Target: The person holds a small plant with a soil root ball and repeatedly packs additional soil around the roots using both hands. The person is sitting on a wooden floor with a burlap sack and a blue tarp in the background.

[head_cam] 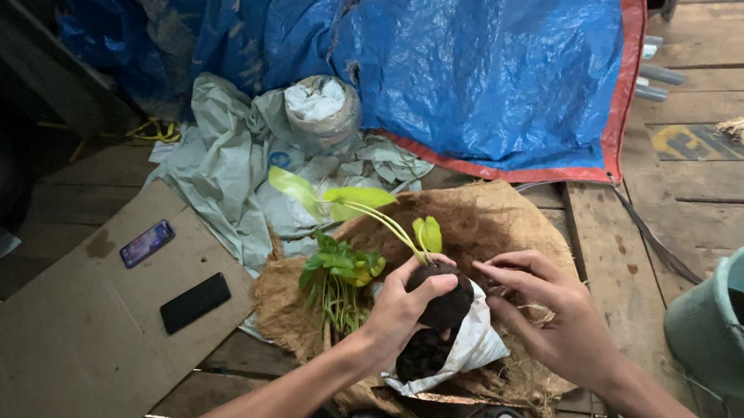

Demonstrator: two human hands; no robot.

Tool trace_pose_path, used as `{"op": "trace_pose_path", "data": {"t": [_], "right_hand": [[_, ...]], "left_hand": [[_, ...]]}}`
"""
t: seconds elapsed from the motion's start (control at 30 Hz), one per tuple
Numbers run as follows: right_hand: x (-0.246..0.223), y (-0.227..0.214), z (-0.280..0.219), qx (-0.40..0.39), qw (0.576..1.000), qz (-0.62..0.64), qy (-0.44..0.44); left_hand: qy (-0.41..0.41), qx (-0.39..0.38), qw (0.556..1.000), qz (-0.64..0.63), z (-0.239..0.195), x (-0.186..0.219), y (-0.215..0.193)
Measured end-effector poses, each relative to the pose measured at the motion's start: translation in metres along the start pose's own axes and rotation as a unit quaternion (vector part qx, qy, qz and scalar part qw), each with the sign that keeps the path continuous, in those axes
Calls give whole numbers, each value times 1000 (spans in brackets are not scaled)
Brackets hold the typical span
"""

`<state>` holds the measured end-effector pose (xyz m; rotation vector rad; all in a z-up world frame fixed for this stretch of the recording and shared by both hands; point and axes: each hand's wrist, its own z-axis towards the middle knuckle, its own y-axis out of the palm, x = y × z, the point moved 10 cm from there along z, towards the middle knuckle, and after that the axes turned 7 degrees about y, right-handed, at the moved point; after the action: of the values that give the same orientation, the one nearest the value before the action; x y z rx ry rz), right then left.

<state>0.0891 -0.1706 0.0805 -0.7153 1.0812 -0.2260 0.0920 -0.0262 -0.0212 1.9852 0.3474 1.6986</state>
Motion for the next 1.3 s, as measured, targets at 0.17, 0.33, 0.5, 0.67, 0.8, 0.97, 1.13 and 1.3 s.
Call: {"op": "trace_pose_path", "data": {"t": [0.17,0.33,0.5,0.67,0.8,0.97,1.13,1.3], "right_hand": [[-11,19,-1,-74,996,-58,-11],[-1,27,-11,-130,988,-31,78],[-7,35,-16,-172,984,-16,46],[-12,27,-16,-155,987,-29,27],[-13,20,-12,-128,991,-24,30],[-12,24,-14,-132,988,-45,61],[-10,25,-14,-131,983,-97,84],[-22,12,-13,-68,994,-82,17]], "left_hand": [[-8,-2,1000,11,-3,0,-2],[-1,-8,999,38,-7,3,-4],[-7,-7,999,35,-7,7,-2],[-27,-7,1000,15,-9,9,2],[-1,-29,999,37,-12,13,9],[10,-29,997,67,-14,13,8],[1,-35,998,59,-13,13,8],[-21,-25,999,8,-10,9,14]]}}
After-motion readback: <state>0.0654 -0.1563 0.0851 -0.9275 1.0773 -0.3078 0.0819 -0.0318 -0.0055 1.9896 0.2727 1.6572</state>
